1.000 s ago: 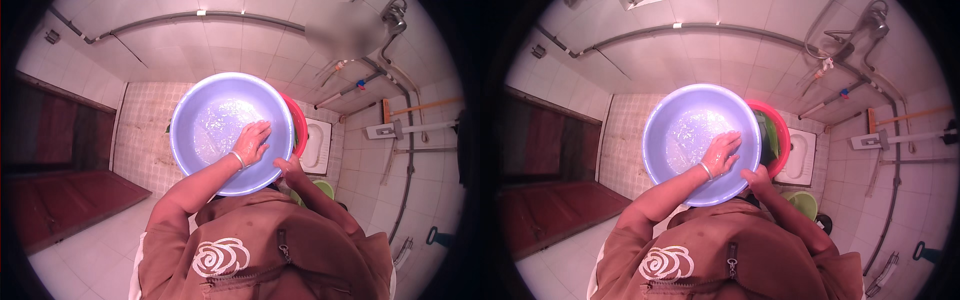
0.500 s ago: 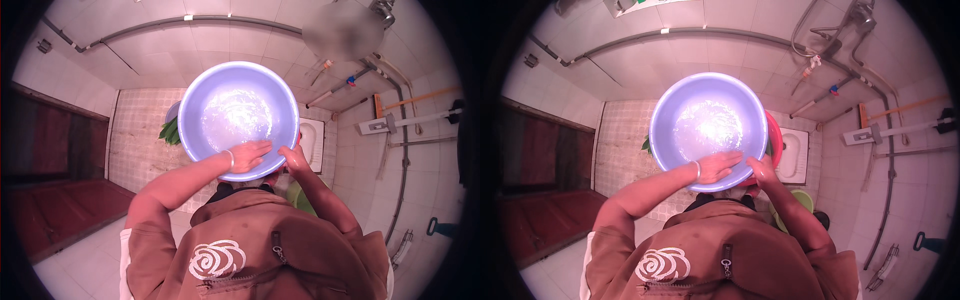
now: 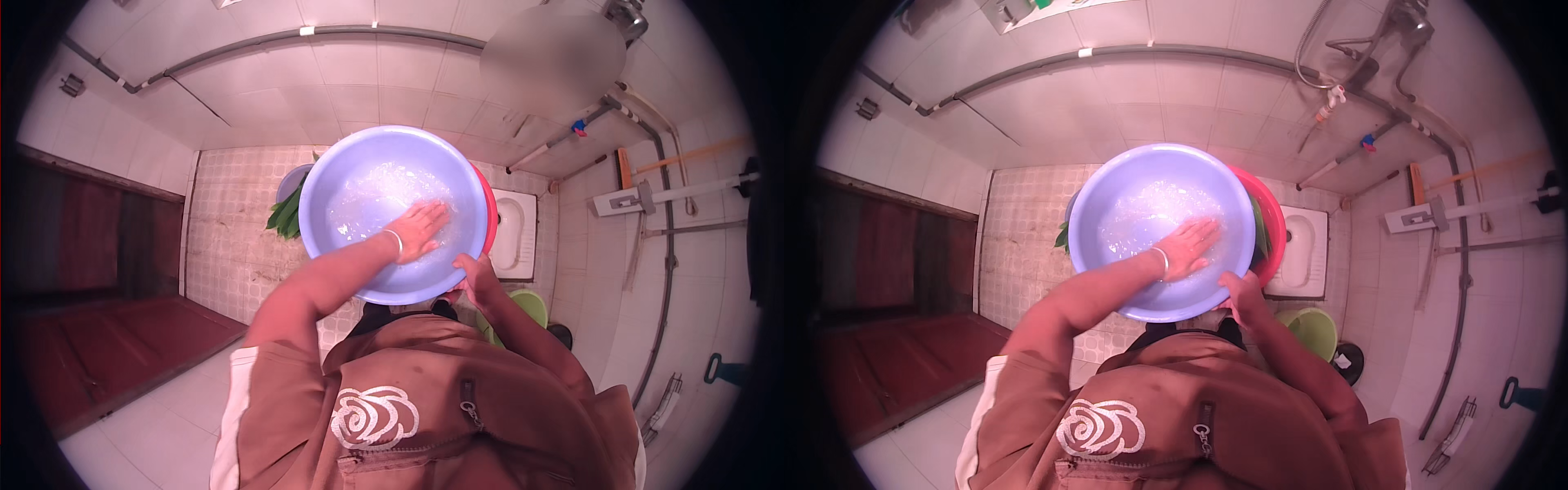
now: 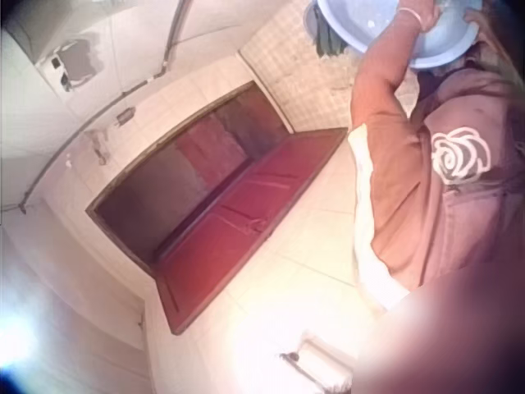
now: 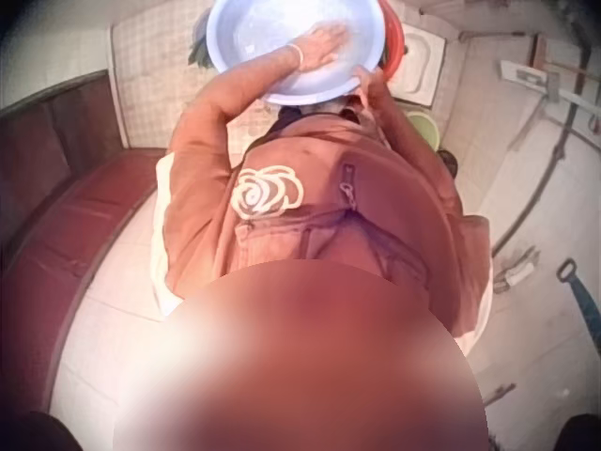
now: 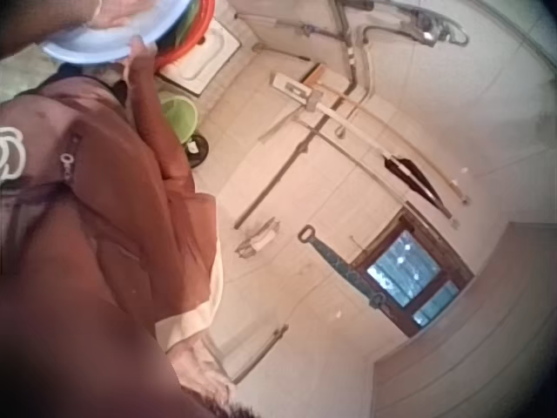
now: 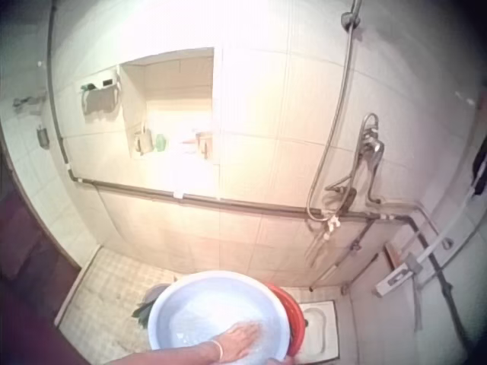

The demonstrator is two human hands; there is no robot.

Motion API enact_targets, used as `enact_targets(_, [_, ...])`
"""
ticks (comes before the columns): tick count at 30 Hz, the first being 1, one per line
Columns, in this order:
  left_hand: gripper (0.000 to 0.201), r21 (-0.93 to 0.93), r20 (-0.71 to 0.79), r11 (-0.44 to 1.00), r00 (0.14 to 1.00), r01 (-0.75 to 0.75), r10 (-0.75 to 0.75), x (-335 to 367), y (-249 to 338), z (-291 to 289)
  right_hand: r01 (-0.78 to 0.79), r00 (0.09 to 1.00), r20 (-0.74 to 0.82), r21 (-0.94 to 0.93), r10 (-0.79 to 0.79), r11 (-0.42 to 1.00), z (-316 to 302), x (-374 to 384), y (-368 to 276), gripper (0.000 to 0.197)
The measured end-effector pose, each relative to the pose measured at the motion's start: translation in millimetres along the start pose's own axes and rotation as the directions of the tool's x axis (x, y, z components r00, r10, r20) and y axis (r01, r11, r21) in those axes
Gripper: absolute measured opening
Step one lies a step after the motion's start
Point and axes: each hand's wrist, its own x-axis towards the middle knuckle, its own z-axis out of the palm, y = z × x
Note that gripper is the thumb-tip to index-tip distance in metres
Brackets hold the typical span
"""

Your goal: Washing large green leaves in a plastic basin using water from a hose.

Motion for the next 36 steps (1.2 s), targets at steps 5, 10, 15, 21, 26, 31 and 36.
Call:
enact_targets(5, [0.072, 0.383, -0.077, 0.851, 0.931, 0.359, -0.358, -27, 6, -85, 0.056, 0.996, -0.072, 0.04, -0.053, 0.998, -18, -4, -17, 0.025])
enact_targets(10, [0.071, -0.597, -0.585, 0.612, 0.241, 0.52, -0.775, -84, 31, -88, 0.149, 0.978, -0.151, 0.037, -0.142, 0.988, -26, 10, -15, 0.031])
enact_targets(15, [0.045, -0.716, 0.457, -0.643, 0.514, -0.272, -0.726, -88, 62, -40, 0.127, 0.99, -0.069, 0.015, -0.126, 0.992, -16, 13, -16, 0.036])
enact_targets(21, [0.033, -0.812, 0.47, -0.583, 0.564, -0.024, -0.679, -76, 68, -45, 0.241, 0.686, 0.27, -0.96, -0.676, -0.139, -20, 40, -87, 0.065])
enact_targets(26, [0.029, -0.775, 0.459, -0.631, 0.677, -0.011, -0.575, -59, 103, -41, 0.151, 0.868, 0.311, -0.909, -0.387, -0.389, -23, 88, -39, 0.073])
enact_targets(31, [0.03, -0.714, 0.493, -0.7, 0.693, -0.024, -0.526, -58, 114, -44, 0.578, 0.635, 0.74, -0.646, -0.222, -0.498, 5, 78, -4, 0.071])
enact_targets(36, [0.033, -0.831, 0.347, -0.541, 0.642, -0.127, -0.683, -57, 118, -24, 0.525, 0.726, 0.674, -0.671, -0.135, -0.524, 2, 83, -21, 0.065])
